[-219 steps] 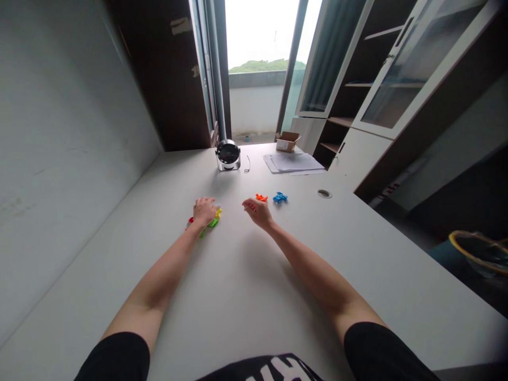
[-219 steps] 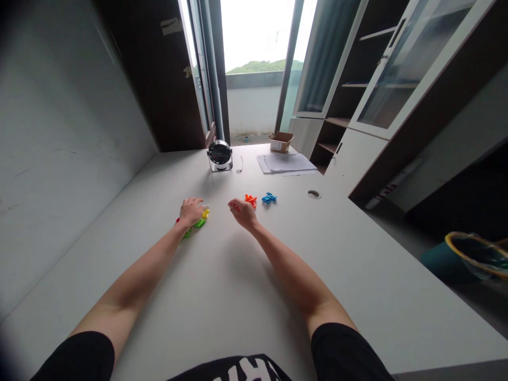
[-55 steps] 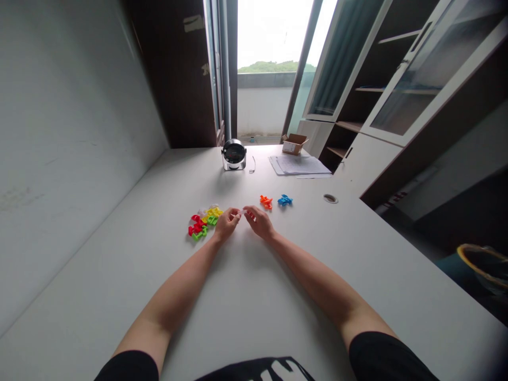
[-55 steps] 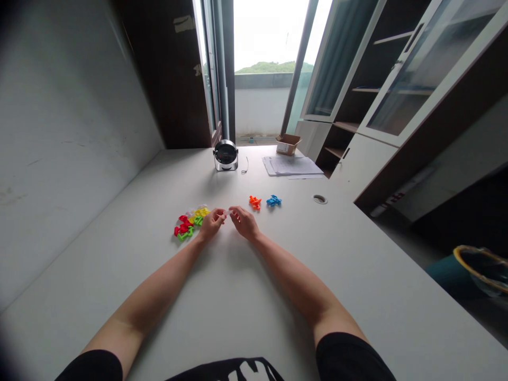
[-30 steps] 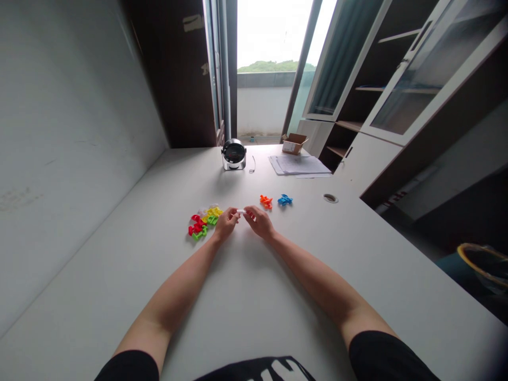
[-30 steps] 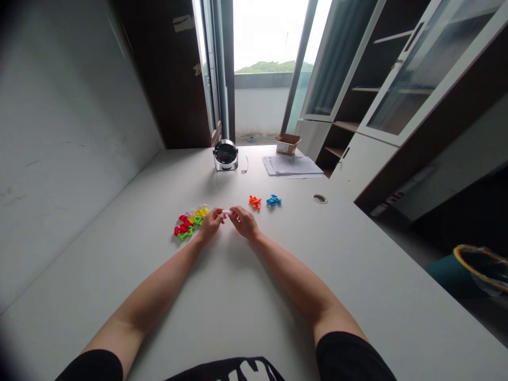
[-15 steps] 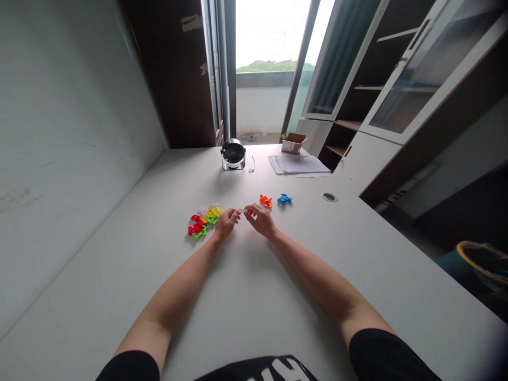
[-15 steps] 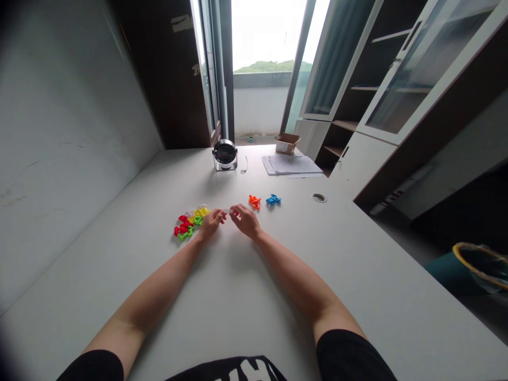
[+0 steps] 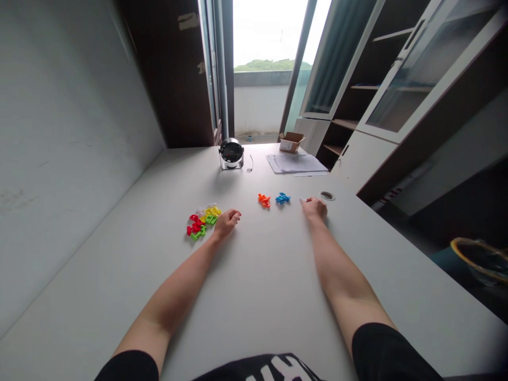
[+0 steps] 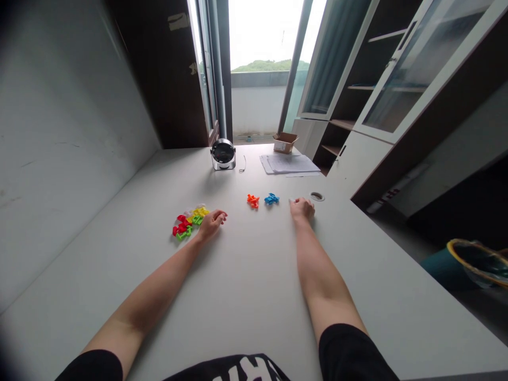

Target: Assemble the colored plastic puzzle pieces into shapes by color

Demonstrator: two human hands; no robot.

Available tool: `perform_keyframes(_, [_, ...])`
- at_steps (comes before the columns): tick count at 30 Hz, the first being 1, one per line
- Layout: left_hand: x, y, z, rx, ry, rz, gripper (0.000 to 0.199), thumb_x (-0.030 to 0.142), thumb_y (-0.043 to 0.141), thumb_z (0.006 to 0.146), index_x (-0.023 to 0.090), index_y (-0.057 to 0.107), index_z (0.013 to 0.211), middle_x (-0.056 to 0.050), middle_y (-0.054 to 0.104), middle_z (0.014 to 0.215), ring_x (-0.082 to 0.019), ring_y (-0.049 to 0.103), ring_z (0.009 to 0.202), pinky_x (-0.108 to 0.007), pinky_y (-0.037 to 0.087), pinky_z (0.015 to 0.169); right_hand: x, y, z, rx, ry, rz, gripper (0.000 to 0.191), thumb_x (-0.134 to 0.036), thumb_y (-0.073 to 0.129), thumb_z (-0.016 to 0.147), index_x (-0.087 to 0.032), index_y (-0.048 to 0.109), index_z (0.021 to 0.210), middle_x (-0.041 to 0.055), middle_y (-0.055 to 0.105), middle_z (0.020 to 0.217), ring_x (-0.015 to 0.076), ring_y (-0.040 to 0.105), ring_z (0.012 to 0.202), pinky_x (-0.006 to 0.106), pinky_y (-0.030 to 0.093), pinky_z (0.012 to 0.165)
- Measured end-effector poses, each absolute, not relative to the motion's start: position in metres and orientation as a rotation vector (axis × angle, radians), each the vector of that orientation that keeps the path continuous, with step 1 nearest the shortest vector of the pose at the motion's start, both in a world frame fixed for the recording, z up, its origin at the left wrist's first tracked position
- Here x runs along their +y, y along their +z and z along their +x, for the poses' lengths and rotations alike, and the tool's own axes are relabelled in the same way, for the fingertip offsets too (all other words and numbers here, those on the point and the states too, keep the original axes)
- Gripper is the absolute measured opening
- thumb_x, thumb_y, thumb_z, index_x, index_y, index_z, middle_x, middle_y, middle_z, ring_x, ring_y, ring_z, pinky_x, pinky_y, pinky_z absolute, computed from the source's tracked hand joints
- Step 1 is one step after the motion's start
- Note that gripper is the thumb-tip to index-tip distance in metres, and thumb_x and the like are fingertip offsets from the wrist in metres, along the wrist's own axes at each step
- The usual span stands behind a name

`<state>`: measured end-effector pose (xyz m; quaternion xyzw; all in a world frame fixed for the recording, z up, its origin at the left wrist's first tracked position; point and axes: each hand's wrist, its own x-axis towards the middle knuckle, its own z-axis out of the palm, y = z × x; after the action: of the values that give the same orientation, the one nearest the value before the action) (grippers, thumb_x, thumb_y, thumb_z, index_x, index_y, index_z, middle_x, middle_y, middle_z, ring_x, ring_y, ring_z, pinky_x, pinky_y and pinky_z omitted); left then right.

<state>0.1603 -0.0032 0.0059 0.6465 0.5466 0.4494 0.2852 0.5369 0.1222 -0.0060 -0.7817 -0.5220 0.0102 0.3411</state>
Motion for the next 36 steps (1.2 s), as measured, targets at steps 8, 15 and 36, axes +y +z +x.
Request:
perform_keyframes(8, [-0.007,0.01,0.161,1.48,1.176,1.749,0.023,0.032,0.051,0.09,0.021,0.071,0.092,-0.003,0.071,0.079,-0.015,0.064,0.07,-0.025,0.048,0.066,0.129,-0.016,0.541,-1.228,0.052,-2.126,0.021,-0.033,0.065,0.08,-0.023,0.06,0.098,0.0083,0.067,0.091,0.0278,0.057,0.095,0.046,0.038,0.092])
perform_keyframes(15, [-0.006,0.011,0.161,1.486,1.171,1.739,0.022,0.032,0.052,0.089,0.021,0.071,0.09,-0.002,0.071,0.078,-0.015,0.063,0.069,-0.025,0.047,0.066,0.132,-0.019,0.544,-1.233,0.105,-2.02,0.012,-0.022,0.058,0.085,-0.022,0.064,0.095,0.0069,0.07,0.09,0.0221,0.061,0.085,0.034,0.043,0.083])
perform_keyframes(36, [0.011,0.039,0.079,2.368,1.116,1.69,0.022,0.024,0.051,0.091,0.024,0.07,0.102,-0.013,0.065,0.113,-0.033,0.054,0.113,-0.045,0.038,0.098,0.12,0.003,0.511,-1.307,0.101,-1.656,0.029,-0.023,0.045,0.084,-0.018,0.067,0.102,0.0078,0.074,0.085,0.0229,0.067,0.082,0.032,0.047,0.081])
